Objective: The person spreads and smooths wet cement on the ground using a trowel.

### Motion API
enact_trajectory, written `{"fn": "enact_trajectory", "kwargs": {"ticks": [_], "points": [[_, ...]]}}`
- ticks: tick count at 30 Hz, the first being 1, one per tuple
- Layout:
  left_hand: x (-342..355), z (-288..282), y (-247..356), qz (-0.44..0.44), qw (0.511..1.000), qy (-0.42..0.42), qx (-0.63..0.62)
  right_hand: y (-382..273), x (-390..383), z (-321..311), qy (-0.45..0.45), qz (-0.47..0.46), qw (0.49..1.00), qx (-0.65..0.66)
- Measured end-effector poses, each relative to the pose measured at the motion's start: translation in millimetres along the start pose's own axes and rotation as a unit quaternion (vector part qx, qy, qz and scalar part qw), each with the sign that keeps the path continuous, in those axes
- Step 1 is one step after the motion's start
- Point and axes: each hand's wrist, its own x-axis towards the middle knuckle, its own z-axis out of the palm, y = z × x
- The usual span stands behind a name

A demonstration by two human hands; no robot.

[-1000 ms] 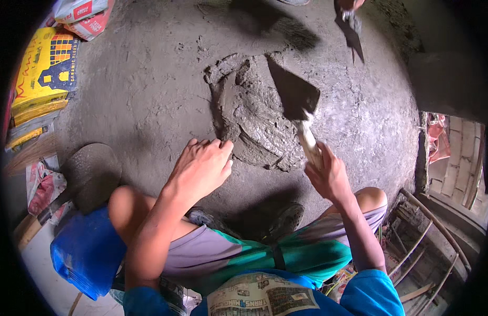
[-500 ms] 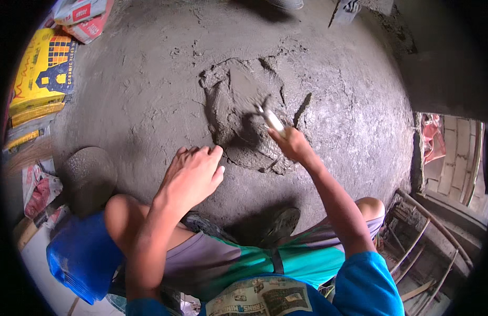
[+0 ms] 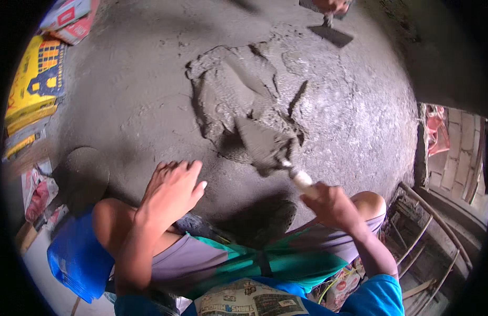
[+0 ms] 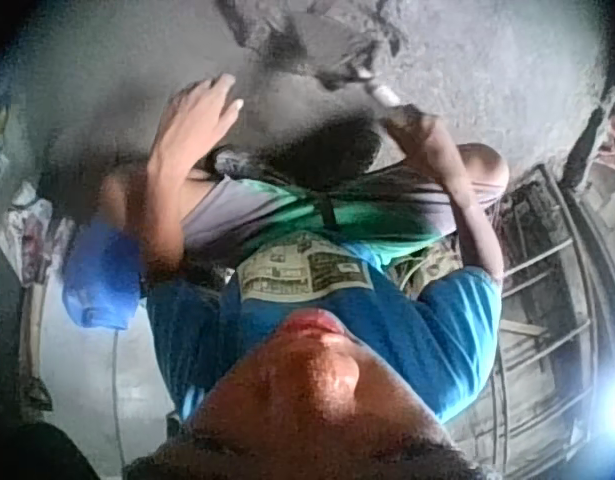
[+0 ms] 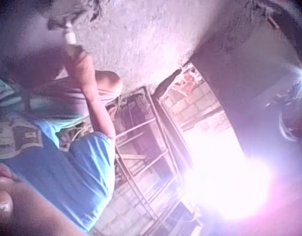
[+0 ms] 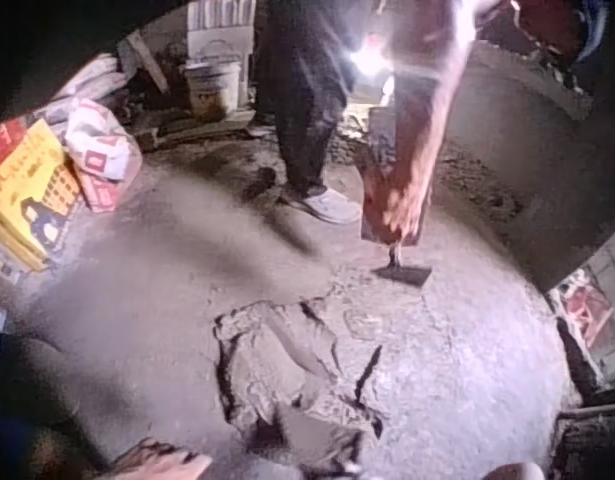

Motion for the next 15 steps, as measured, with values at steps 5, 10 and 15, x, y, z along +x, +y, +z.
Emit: {"fn": "enact_trajectory", "kwargs": {"ticks": [5, 10, 15], "points": [[-3.5, -2.5, 8.5, -0.077, 0.985, -0.154, -0.012, -3.9, 9.6, 81.8, -0.128, 0.074, 0.939, 0.312], [11.1, -5.5, 17.2, -0.054, 0.991, -0.112, -0.049, -19.8, 56.4, 153.2, 0.061, -0.119, 0.974, 0.185], [11.6, 6.8, -8.0, -0.042, 0.998, -0.011, -0.038, -17.3, 76.5, 104.4, -0.076, 0.246, 0.819, 0.512]]}}
